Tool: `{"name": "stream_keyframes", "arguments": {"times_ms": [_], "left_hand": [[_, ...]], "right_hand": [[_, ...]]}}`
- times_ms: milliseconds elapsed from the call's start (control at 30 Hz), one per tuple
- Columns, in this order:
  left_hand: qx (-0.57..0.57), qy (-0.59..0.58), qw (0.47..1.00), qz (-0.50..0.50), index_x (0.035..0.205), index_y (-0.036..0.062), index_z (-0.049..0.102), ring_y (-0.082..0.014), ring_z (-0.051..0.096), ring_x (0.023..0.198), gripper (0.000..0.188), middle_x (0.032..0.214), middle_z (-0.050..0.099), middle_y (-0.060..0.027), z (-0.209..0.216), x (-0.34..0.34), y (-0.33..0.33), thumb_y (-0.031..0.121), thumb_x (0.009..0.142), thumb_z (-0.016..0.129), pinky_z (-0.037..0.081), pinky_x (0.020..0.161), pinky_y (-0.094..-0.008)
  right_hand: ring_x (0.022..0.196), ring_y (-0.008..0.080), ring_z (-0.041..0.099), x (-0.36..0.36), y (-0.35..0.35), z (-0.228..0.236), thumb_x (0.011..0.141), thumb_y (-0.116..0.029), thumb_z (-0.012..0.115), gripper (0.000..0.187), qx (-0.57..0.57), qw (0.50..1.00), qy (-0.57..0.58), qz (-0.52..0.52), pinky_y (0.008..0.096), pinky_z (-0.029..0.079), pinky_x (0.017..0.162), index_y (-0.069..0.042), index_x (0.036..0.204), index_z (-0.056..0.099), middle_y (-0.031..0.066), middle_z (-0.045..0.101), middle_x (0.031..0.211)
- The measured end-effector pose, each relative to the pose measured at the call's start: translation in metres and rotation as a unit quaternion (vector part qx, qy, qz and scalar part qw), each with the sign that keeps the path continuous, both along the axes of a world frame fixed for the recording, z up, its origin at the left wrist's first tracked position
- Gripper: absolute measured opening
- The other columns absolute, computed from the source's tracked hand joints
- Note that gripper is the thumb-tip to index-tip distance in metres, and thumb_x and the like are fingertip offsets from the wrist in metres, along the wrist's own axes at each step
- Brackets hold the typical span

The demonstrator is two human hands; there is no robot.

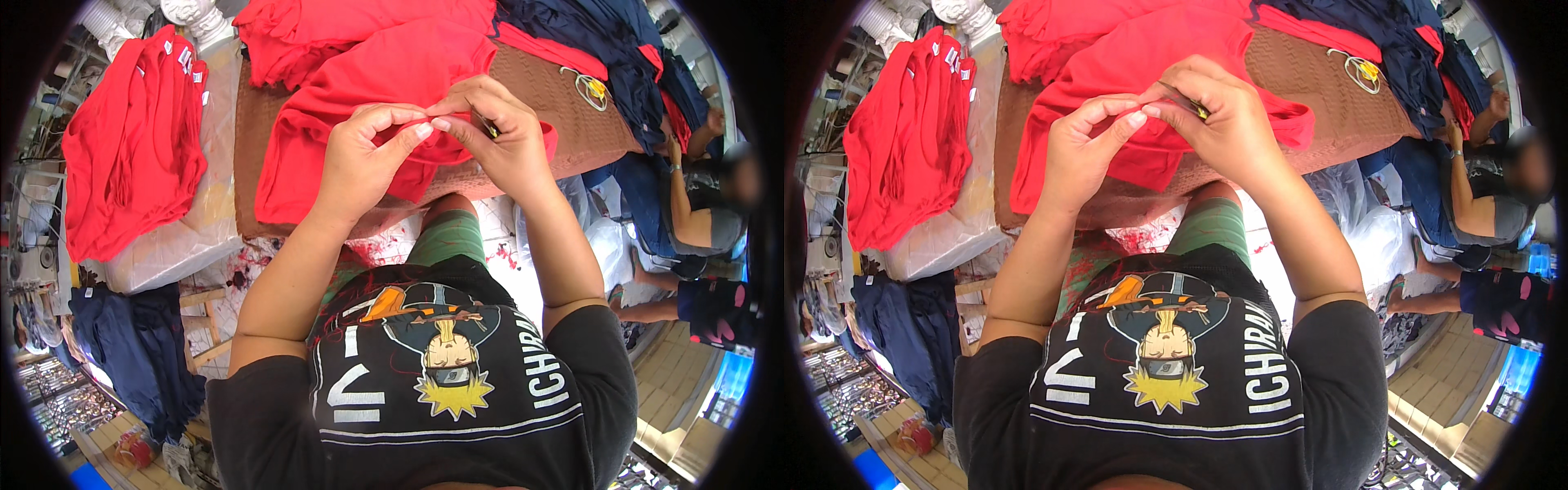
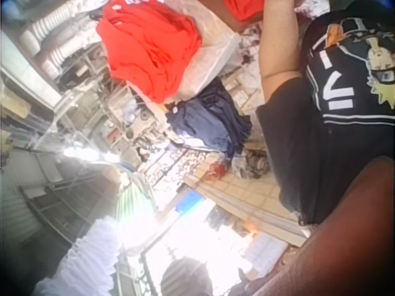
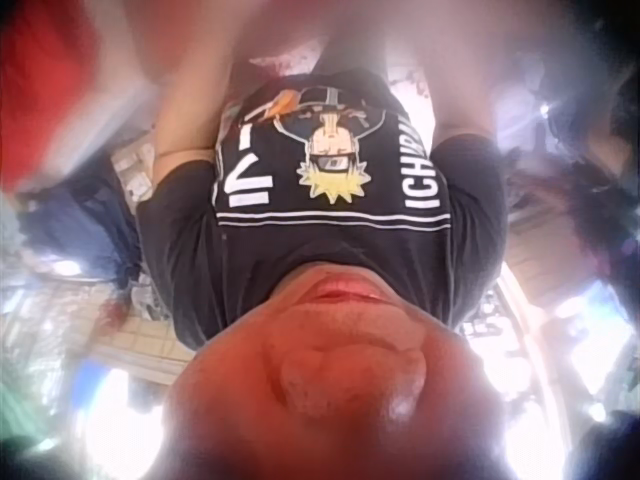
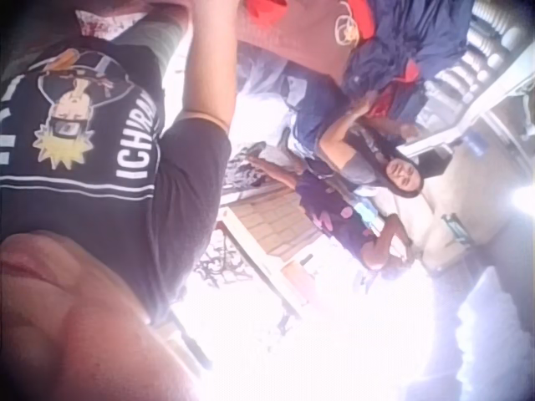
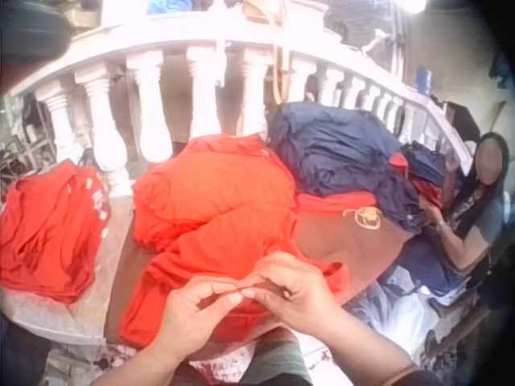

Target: The person trims excess threads from the seams and labels of several red shirts using thread snips and stacks the completed shirts one by one.

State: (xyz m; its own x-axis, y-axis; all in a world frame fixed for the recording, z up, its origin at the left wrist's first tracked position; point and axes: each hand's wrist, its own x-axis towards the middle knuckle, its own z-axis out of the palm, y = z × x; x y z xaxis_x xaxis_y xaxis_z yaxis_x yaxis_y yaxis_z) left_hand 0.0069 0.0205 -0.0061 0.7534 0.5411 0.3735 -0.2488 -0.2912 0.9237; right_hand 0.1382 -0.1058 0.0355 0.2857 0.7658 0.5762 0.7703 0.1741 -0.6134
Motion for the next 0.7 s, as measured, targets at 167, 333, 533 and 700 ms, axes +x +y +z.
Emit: {"name": "stream_keyframes", "arguments": {"times_ms": [167, 333, 533, 700], "left_hand": [[-0.125, 0.01, 0.991, -0.045, 0.099, -0.0022, 0.069, -0.0097, 0.061, 0.089, 0.02, 0.096, 0.069, -0.006, 0.002, 0.0, -0.004, 0.012, 0.085, 0.069, 0.049, 0.084, -0.0249], [-0.148, 0.008, 0.988, -0.043, 0.101, -0.0033, 0.068, -0.0078, 0.061, 0.088, 0.02, 0.095, 0.069, -0.0054, 0.004, 0.0, -0.005, 0.012, 0.088, 0.067, 0.049, 0.082, -0.0233], [-0.198, -0.008, 0.979, -0.041, 0.106, -0.0038, 0.066, -0.0071, 0.059, 0.09, 0.022, 0.098, 0.068, -0.004, 0.001, 0.0, -0.001, 0.012, 0.091, 0.063, 0.048, 0.084, -0.0228], [-0.177, -0.006, 0.983, -0.05, 0.107, -0.0038, 0.066, -0.0067, 0.059, 0.091, 0.022, 0.099, 0.067, -0.0031, 0.0, -0.001, 0.0, 0.012, 0.092, 0.061, 0.047, 0.085, -0.0227]], "right_hand": [[0.076, 0.0226, 0.063, -0.003, -0.001, -0.006, 0.07, 0.002, 0.07, 0.019, 0.062, 0.993, -0.089, -0.038, 0.0313, 0.051, 0.062, -0.003, 0.088, 0.063, 0.0071, 0.061, 0.088], [0.074, 0.0205, 0.063, -0.007, -0.006, -0.005, 0.073, -0.001, 0.071, 0.018, 0.057, 0.997, -0.055, -0.019, 0.0298, 0.05, 0.062, -0.004, 0.088, 0.062, 0.0069, 0.061, 0.087], [0.077, 0.0197, 0.063, 0.009, -0.025, 0.011, 0.08, -0.013, 0.072, 0.026, -0.064, 0.997, -0.006, 0.036, 0.0286, 0.049, 0.066, -0.004, 0.101, 0.061, 0.0095, 0.061, 0.081], [0.086, 0.0261, 0.064, 0.003, -0.028, 0.015, 0.08, -0.014, 0.071, 0.029, -0.076, 0.996, -0.039, -0.023, 0.0322, 0.049, 0.071, -0.007, 0.106, 0.06, 0.0091, 0.063, 0.093]]}}
